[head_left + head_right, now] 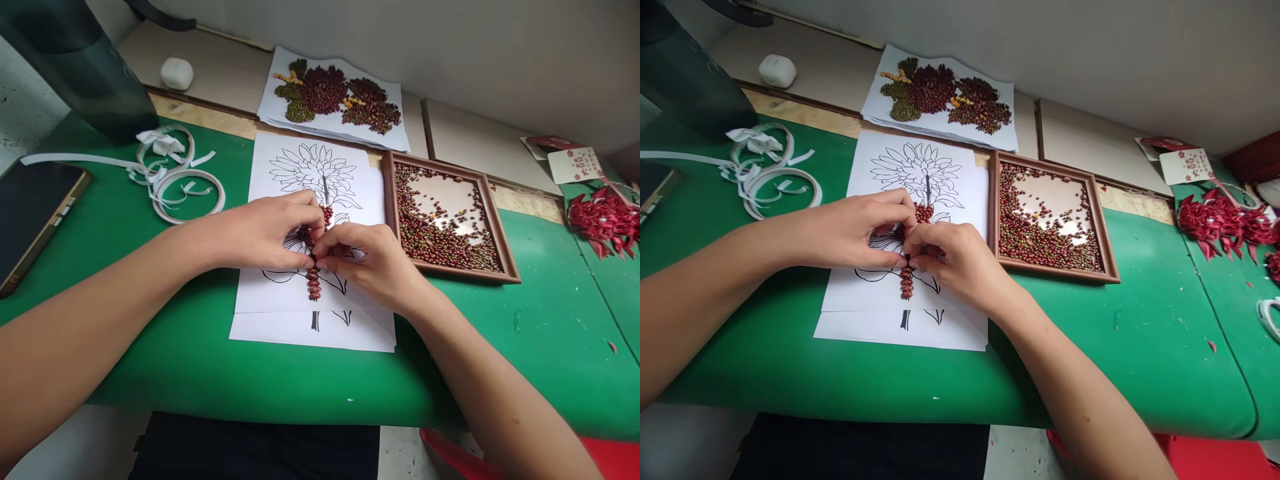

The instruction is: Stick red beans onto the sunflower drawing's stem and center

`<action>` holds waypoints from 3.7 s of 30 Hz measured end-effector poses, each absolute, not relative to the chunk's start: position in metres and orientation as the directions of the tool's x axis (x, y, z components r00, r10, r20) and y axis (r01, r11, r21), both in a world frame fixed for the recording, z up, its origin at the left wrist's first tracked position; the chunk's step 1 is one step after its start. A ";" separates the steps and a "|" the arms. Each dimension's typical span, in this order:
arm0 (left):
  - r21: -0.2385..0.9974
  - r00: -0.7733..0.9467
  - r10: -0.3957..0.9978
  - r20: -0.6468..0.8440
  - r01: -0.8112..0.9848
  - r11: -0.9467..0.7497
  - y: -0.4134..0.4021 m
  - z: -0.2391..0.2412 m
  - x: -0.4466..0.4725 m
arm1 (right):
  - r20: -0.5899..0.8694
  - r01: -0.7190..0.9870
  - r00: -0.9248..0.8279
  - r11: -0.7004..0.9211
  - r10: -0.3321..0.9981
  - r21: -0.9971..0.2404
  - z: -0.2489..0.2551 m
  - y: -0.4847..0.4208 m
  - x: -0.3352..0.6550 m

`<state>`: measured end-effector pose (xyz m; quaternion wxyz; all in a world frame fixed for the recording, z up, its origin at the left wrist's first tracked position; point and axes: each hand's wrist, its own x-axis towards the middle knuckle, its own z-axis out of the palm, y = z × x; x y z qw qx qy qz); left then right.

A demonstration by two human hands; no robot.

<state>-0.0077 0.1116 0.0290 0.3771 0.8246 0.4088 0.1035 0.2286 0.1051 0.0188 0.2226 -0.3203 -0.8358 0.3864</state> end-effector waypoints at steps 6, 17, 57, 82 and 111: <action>0.701 0.643 0.755 -0.131 0.598 -0.388 0.110 0.031 -0.007 | 0.150 0.346 -0.676 0.492 0.721 -0.799 0.021 0.105 0.230; 0.657 0.594 0.796 -0.115 0.646 -0.387 0.107 0.029 0.000 | 0.243 0.396 -0.568 0.520 0.786 -0.757 0.026 0.105 0.230; 0.657 0.594 0.795 -0.120 0.648 -0.385 0.107 0.033 0.000 | 0.053 0.459 -0.812 0.692 0.582 -0.557 0.031 0.107 0.236; 0.679 0.611 0.781 -0.129 0.629 -0.380 0.108 0.035 -0.003 | 0.088 0.445 -0.796 0.677 0.599 -0.586 0.025 0.106 0.232; 0.681 0.616 0.775 -0.138 0.627 -0.377 0.108 0.035 -0.002 | 0.094 0.391 -0.825 0.682 0.557 -0.618 0.025 0.107 0.234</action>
